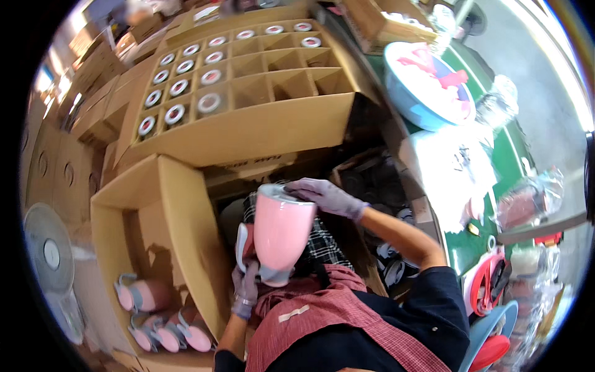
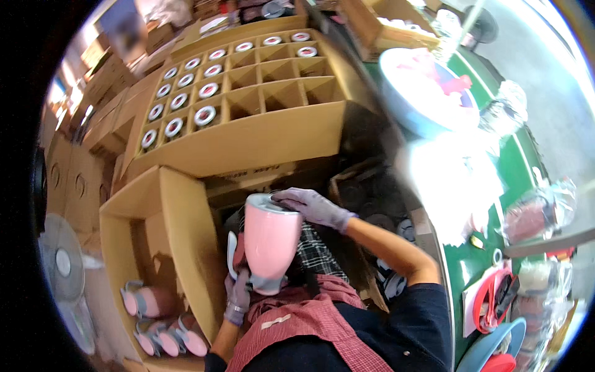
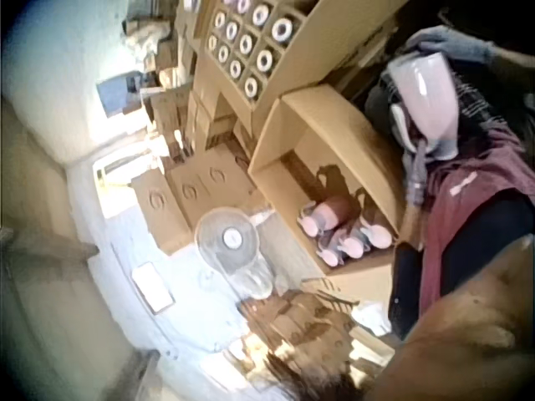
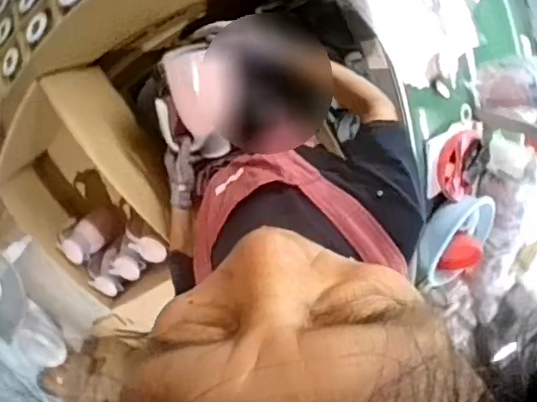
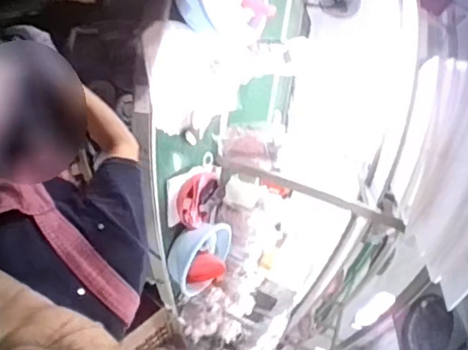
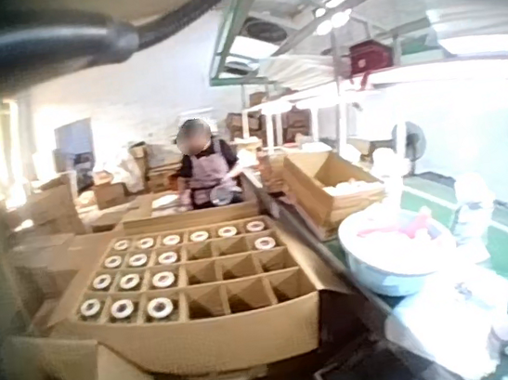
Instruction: The person assembles pink water bottles by inserting a glass liner into the outer shell, screwing on a grey lid, and placing the completed unit into a clear plastic bag. The person repeats this process for multiple bottles, placing the finished products into a cardboard box.
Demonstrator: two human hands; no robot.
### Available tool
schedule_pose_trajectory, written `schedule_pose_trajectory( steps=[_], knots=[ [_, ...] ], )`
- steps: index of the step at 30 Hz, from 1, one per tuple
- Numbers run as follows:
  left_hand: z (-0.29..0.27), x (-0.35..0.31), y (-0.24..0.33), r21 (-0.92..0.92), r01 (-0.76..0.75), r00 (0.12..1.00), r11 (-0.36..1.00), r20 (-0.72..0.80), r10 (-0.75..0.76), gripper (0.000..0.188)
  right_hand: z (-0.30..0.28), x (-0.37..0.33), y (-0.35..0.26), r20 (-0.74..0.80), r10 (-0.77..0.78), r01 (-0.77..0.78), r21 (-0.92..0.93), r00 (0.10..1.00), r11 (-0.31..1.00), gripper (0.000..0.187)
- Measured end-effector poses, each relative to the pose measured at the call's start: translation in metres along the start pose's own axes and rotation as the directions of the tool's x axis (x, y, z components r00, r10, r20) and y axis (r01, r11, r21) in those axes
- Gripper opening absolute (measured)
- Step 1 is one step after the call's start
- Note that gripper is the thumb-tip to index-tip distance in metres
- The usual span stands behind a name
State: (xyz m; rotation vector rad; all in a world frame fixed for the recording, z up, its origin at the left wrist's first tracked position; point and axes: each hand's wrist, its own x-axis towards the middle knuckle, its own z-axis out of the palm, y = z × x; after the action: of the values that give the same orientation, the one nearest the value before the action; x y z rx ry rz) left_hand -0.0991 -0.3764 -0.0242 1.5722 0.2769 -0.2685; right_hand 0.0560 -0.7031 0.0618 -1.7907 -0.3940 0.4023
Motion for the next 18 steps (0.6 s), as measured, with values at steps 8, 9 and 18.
schedule_pose_trajectory(
  steps=[8, 9, 18],
  knots=[
    [-0.044, 0.029, 0.038, 0.227, -0.012, 0.999, 0.974, -0.03, 0.019, 0.045, -0.071, -0.071, 0.026, -0.576, -0.362, -0.026, -0.556, 0.733, 0.831, 0.023],
    [-0.045, 0.044, 0.045, 0.132, -0.123, 0.992, 0.984, -0.017, 0.127, 0.045, -0.109, -0.1, 0.023, -0.621, -0.477, -0.136, -0.685, 0.622, 0.715, 0.02],
    [0.005, 0.104, 0.116, 0.104, -0.292, 0.956, 0.951, 0.016, 0.292, 0.044, -0.395, -0.295, 0.011, -0.972, -0.149, -0.868, 0.085, -0.179, 0.489, 0.08]
  ],
)
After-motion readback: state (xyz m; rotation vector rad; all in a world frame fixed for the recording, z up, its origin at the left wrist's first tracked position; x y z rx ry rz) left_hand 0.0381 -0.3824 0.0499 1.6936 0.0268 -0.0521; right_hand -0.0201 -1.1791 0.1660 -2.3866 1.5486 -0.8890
